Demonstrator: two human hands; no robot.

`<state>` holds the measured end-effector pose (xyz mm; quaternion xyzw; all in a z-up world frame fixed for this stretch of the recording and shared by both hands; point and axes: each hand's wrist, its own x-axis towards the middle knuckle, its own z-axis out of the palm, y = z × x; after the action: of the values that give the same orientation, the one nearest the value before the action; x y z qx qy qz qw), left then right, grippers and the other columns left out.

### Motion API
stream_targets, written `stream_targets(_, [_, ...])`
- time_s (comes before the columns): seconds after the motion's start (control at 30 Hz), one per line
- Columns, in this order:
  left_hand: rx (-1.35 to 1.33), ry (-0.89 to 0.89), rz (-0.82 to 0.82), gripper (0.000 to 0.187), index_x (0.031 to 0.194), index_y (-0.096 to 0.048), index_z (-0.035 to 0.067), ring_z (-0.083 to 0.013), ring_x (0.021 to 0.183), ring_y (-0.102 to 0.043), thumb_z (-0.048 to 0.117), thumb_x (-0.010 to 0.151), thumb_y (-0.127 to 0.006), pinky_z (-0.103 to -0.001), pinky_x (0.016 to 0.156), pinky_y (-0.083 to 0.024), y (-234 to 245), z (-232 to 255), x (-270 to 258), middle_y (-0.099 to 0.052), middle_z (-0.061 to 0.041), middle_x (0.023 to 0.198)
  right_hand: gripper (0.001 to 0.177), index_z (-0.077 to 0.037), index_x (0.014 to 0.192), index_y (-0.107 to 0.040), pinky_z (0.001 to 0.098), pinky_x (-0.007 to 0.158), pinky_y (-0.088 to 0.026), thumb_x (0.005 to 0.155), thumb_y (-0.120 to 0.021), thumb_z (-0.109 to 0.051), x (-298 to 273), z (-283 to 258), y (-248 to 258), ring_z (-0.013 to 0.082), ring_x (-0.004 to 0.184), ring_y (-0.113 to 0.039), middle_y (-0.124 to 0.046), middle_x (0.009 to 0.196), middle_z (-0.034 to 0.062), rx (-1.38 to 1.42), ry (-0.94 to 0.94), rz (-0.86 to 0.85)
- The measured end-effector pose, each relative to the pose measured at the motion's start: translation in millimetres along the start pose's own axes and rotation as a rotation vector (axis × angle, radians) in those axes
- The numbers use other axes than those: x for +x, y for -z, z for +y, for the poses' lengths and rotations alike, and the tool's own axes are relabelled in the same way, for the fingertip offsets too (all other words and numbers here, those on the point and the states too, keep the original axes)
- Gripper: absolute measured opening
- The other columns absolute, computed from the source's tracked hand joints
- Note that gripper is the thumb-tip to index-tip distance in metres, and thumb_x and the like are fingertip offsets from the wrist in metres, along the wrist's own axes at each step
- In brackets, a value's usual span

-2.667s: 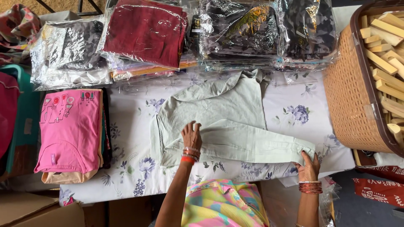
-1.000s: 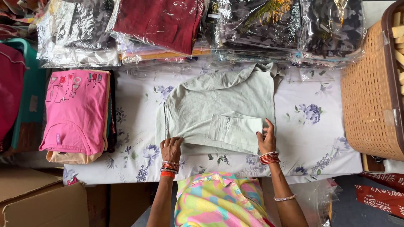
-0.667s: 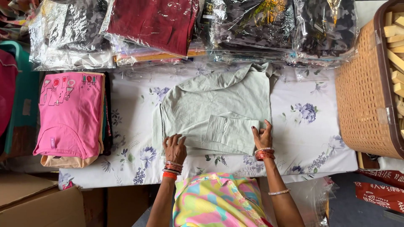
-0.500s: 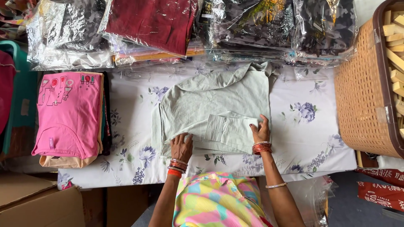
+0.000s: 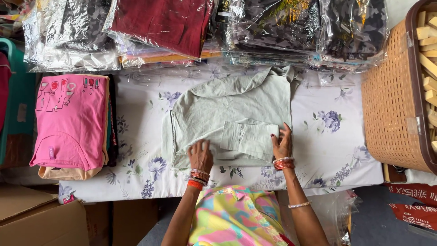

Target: Folding and unfolding various items of clothing on a table.

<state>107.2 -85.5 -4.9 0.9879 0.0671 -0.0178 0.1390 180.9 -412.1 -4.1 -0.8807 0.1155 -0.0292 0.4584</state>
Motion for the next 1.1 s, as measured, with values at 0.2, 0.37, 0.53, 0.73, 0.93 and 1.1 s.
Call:
stream_targets(0.2, [-0.178,-0.400,-0.036,0.062,0.155,-0.044,0.022,-0.0268,0.149,-0.041,0.024,0.097,-0.064,-0.056,0.120,-0.027,-13.7,35.1,17.0,-0.044,-0.008,0.161,0.086,-0.012,0.154,-0.029,0.0346,0.068,-0.056,0.085,-0.081,-0.015,-41.9,-19.7,15.4,0.0221,0.084,-0.064,-0.058,0.125,0.0184,-0.038,-0.128,-0.035])
stream_targets(0.37, [-0.004,-0.387,-0.159,0.069,0.155,-0.035,0.034,-0.0315,0.151,-0.027,0.043,0.092,-0.063,-0.069,0.117,-0.011,10.8,50.6,31.1,-0.028,-0.007,0.165,0.098,-0.014,0.157,-0.028,0.0355,0.071,-0.056,0.075,-0.080,0.002,-55.4,6.0,15.7,0.0259,0.106,-0.059,-0.054,0.133,0.0232,-0.100,0.072,-0.078])
stream_targets(0.53, [0.048,-0.239,-0.255,0.072,0.156,-0.029,0.039,-0.0320,0.152,-0.018,0.051,0.092,-0.059,-0.074,0.114,-0.004,26.4,51.4,30.5,-0.020,-0.005,0.166,0.091,-0.018,0.158,-0.034,0.0409,0.080,-0.059,0.080,-0.077,-0.001,-53.4,-10.2,20.6,0.0312,0.107,-0.058,-0.056,0.126,0.0163,-0.118,-0.122,-0.159])
stream_targets(0.73, [0.300,-0.389,-0.149,0.079,0.167,-0.027,0.019,-0.0268,0.161,-0.016,0.046,0.099,-0.056,-0.059,0.125,-0.006,-5.2,68.7,29.0,-0.019,-0.009,0.175,0.075,-0.012,0.157,-0.036,0.0482,0.117,-0.038,0.093,-0.074,-0.017,-56.9,-14.2,-1.9,0.0378,0.138,-0.047,-0.050,0.147,0.0216,-0.356,0.351,0.033])
stream_targets(0.93, [0.064,-0.625,-0.268,0.070,0.160,-0.024,0.036,-0.0263,0.155,-0.017,0.052,0.097,-0.050,-0.068,0.120,-0.006,-9.2,45.4,38.0,-0.018,-0.003,0.169,0.091,-0.011,0.152,-0.031,0.0580,0.115,-0.025,0.078,-0.079,-0.034,-45.5,-54.1,-14.9,0.0451,0.143,-0.032,-0.030,0.157,0.0238,-0.414,0.648,-0.417])
stream_targets(1.1, [0.150,-0.575,-0.346,0.067,0.158,-0.021,0.046,-0.0234,0.154,-0.017,0.055,0.097,-0.048,-0.066,0.120,-0.007,15.0,19.8,54.8,-0.014,0.000,0.170,0.080,-0.018,0.149,-0.034,0.0557,0.115,-0.033,0.083,-0.077,-0.033,-52.8,14.6,22.5,0.0431,0.141,-0.038,-0.029,0.157,0.0217,-0.373,0.765,-0.383])
